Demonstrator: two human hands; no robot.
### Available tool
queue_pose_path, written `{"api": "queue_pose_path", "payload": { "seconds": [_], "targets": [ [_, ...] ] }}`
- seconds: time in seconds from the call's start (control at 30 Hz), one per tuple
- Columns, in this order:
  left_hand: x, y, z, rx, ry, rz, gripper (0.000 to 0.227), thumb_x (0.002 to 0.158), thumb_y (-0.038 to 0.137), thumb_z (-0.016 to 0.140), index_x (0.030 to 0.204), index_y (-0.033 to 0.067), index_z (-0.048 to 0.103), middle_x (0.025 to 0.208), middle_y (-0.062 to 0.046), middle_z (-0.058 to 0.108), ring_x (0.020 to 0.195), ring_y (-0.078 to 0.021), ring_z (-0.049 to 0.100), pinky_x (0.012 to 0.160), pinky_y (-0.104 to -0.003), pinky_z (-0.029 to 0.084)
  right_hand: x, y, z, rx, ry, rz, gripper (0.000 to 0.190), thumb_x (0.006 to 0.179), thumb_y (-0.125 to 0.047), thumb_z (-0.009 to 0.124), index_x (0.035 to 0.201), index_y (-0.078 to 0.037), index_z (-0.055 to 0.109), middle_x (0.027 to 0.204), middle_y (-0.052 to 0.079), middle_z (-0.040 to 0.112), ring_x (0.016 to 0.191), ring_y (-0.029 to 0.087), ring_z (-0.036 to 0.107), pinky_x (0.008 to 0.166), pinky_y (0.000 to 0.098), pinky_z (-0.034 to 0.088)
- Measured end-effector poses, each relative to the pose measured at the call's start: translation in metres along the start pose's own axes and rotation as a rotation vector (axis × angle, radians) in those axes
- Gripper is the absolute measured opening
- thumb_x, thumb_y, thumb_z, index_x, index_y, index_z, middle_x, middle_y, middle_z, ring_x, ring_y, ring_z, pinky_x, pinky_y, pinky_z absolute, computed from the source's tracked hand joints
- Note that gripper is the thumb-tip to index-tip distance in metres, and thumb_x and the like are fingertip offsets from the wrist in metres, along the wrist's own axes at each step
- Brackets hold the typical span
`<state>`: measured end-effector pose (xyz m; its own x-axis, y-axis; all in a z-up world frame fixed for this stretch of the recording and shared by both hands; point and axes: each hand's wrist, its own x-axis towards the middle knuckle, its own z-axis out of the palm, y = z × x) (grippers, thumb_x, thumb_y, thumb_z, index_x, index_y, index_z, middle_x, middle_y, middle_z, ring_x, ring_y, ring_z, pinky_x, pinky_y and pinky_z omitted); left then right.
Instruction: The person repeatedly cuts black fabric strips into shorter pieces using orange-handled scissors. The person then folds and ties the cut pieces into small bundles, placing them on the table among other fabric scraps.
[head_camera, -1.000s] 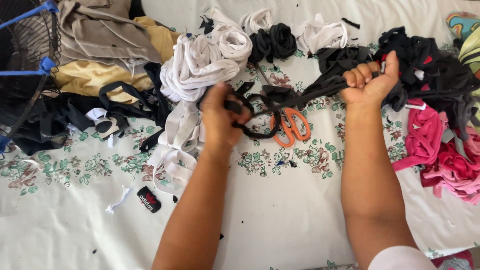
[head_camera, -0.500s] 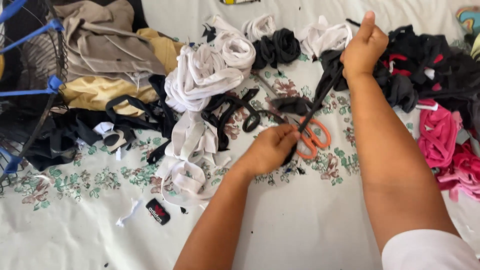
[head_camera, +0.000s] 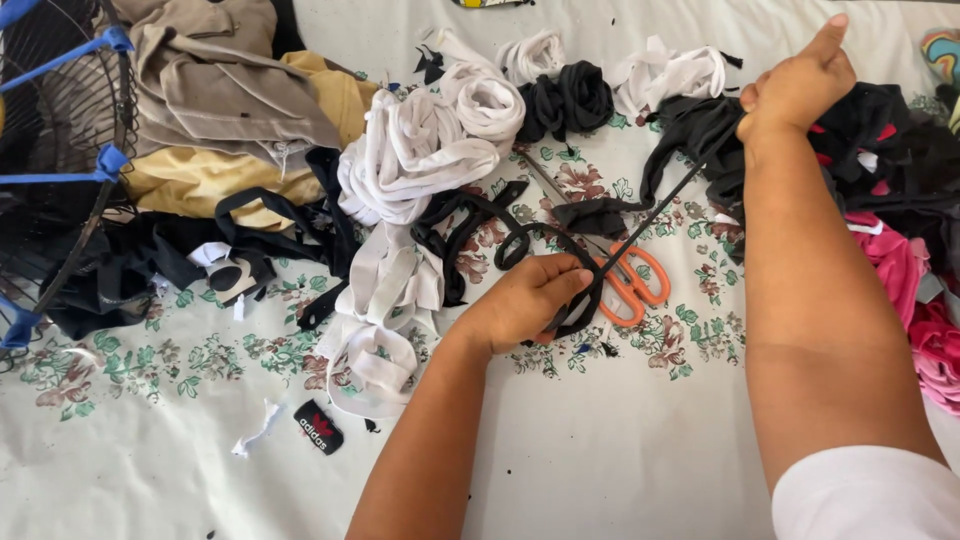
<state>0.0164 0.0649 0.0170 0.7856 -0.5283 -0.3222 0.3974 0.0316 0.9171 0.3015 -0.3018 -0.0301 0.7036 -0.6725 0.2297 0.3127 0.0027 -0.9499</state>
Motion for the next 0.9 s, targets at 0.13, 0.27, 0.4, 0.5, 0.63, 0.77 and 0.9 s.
{"api": "queue_pose_path", "payload": {
  "seconds": [0.13,0.27,0.4,0.5,0.63,0.77,0.9],
  "targets": [
    [0.012,-0.016,-0.017,-0.145,0.092,0.088,0.025,0.102,0.028,0.056,0.097,0.0059,0.066,0.06,0.003,0.053,0.047,-0.0108,0.048,0.042,-0.027,0.04,0.018,-0.004,-0.027,0.105,-0.026,0.061,0.053,0.106,-0.051,0.055,0.077,-0.008,0.043,0.055,0.003,0.037,0.041,0.018,0.034,0.036,0.0357,0.03],
    [0.026,-0.032,-0.025,-0.238,0.434,0.52,0.024,0.107,0.024,0.054,0.098,0.0032,0.063,0.084,-0.003,0.059,0.072,-0.0126,0.055,0.069,-0.027,0.048,0.024,-0.016,-0.058,0.014,-0.22,0.018,0.057,0.11,-0.056,0.049,0.082,-0.007,0.043,0.067,0.005,0.047,0.05,0.018,0.042,0.046,0.0369,0.045],
    [0.025,-0.028,-0.022,0.362,0.961,0.86,0.016,0.107,0.013,0.06,0.102,-0.002,0.061,0.107,-0.012,0.058,0.097,-0.0238,0.055,0.092,-0.032,0.046,0.005,-0.036,-0.076,0.01,-0.337,-0.13,0.053,0.113,-0.055,0.044,0.093,-0.006,0.048,0.082,0.005,0.057,0.061,0.019,0.052,0.056,0.0361,0.052],
    [0.013,-0.012,-0.012,0.641,1.195,0.944,0.012,0.103,0.009,0.064,0.099,-0.0017,0.06,0.118,-0.017,0.053,0.106,-0.0319,0.054,0.097,-0.036,0.045,-0.027,-0.051,-0.065,-0.072,-0.402,-0.179,0.037,0.116,-0.044,0.048,0.106,-0.008,0.055,0.087,0.001,0.056,0.071,0.015,0.055,0.063,0.0323,0.051],
    [0.008,-0.009,0.005,0.67,1.134,1.038,0.013,0.104,0.01,0.062,0.097,-0.0005,0.058,0.127,-0.021,0.052,0.107,-0.0326,0.057,0.096,-0.036,0.047,-0.16,-0.11,-0.017,-0.417,-0.688,-0.229,0.016,0.114,-0.025,0.062,0.11,-0.01,0.06,0.09,-0.004,0.063,0.071,0.007,0.058,0.062,0.024,0.051],
    [0.013,-0.018,0.017,0.284,0.828,1.055,0.019,0.111,0.015,0.051,0.102,-0.0002,0.056,0.126,-0.016,0.06,0.107,-0.0224,0.06,0.095,-0.032,0.05,-0.28,-0.159,0.019,-0.371,-1.152,-0.414,0.009,0.103,-0.012,0.071,0.102,-0.004,0.068,0.088,0.002,0.072,0.076,0.007,0.063,0.068,0.0246,0.052],
    [0.022,-0.03,0.019,-0.155,0.701,0.765,0.026,0.112,0.024,0.045,0.098,0.0041,0.054,0.088,-0.004,0.06,0.077,-0.0079,0.052,0.07,-0.024,0.045,-0.308,-0.166,0.027,-0.221,-1.125,-0.598,0.01,0.105,-0.009,0.069,0.101,0.0,0.065,0.096,0.007,0.075,0.08,0.009,0.07,0.069,0.0253,0.054]
  ]
}}
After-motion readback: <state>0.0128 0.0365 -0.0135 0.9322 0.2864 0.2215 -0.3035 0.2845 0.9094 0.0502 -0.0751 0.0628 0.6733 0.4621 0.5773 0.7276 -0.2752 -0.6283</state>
